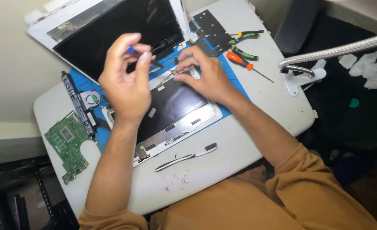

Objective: Routing and connecting internal cables within a laptop screen assembly using a screwdriver.

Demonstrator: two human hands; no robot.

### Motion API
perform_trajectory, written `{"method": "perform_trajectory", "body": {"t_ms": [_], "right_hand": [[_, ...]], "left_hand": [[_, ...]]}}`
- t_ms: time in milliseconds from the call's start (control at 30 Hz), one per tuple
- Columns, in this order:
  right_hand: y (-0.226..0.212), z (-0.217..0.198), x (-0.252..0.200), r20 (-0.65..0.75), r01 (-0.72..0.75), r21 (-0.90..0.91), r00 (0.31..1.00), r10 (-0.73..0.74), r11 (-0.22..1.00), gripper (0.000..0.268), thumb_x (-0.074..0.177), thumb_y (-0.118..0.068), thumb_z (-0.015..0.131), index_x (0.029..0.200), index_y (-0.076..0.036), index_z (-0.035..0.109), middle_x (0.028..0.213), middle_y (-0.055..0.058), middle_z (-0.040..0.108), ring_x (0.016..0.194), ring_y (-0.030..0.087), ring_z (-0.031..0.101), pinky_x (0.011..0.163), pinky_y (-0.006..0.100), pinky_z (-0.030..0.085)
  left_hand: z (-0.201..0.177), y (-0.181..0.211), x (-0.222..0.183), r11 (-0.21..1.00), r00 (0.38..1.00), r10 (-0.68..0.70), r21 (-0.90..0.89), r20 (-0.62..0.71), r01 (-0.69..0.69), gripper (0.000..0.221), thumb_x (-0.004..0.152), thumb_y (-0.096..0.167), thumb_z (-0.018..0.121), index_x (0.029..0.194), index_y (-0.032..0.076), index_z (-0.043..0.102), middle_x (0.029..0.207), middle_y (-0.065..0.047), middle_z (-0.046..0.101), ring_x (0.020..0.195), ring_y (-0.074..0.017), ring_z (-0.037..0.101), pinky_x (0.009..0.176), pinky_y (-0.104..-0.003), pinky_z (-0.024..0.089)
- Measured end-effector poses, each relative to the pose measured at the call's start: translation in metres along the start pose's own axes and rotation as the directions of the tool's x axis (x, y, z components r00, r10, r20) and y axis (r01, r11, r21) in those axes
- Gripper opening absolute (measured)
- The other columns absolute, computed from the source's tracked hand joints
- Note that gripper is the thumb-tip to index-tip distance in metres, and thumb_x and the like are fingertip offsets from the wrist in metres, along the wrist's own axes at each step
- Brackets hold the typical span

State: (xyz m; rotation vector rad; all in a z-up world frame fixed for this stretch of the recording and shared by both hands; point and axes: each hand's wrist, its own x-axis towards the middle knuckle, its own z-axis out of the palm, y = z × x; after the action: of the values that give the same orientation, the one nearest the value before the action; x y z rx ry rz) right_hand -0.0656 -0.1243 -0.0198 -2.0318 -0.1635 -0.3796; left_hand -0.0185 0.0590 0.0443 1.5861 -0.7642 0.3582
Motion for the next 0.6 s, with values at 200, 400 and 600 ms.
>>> {"method": "perform_trajectory", "body": {"t_ms": [200, 400, 600], "right_hand": [[0.031, -0.003, 0.001, -0.068, 0.137, -0.048, 0.988, -0.140, 0.989, 0.021, 0.093, -0.012, 0.082, 0.110, -0.002, 0.075, 0.100, 0.008, 0.079, 0.089, 0.016, 0.075, 0.087, 0.028, 0.057], [0.042, -0.010, 0.003, -0.065, 0.100, -0.070, 0.992, -0.105, 0.992, 0.010, 0.097, -0.012, 0.077, 0.106, -0.007, 0.079, 0.106, 0.005, 0.079, 0.096, 0.016, 0.076, 0.089, 0.027, 0.056], [0.050, -0.007, 0.000, -0.100, 0.137, -0.147, 0.983, -0.152, 0.980, 0.013, 0.098, -0.013, 0.078, 0.108, -0.006, 0.079, 0.103, 0.008, 0.080, 0.089, 0.017, 0.075, 0.077, 0.027, 0.055]], "left_hand": [[0.025, -0.007, 0.018, 0.988, 0.984, 0.065, 0.129, 0.167, -0.087, 0.029, 0.102, -0.002, 0.062, 0.127, 0.013, 0.064, 0.105, -0.006, 0.072, 0.090, -0.0153, 0.067, 0.086, -0.027, 0.059], [0.039, -0.023, 0.028, 0.994, 0.967, 0.037, 0.094, 0.253, -0.063, 0.027, 0.104, 0.006, 0.062, 0.127, 0.020, 0.063, 0.107, -0.003, 0.069, 0.086, -0.0117, 0.064, 0.065, -0.022, 0.058], [0.046, -0.034, 0.026, 0.981, 0.959, 0.091, 0.142, 0.269, -0.133, 0.030, 0.103, 0.003, 0.062, 0.128, 0.020, 0.063, 0.101, -0.003, 0.068, 0.086, -0.0144, 0.065, 0.077, -0.026, 0.057]]}}
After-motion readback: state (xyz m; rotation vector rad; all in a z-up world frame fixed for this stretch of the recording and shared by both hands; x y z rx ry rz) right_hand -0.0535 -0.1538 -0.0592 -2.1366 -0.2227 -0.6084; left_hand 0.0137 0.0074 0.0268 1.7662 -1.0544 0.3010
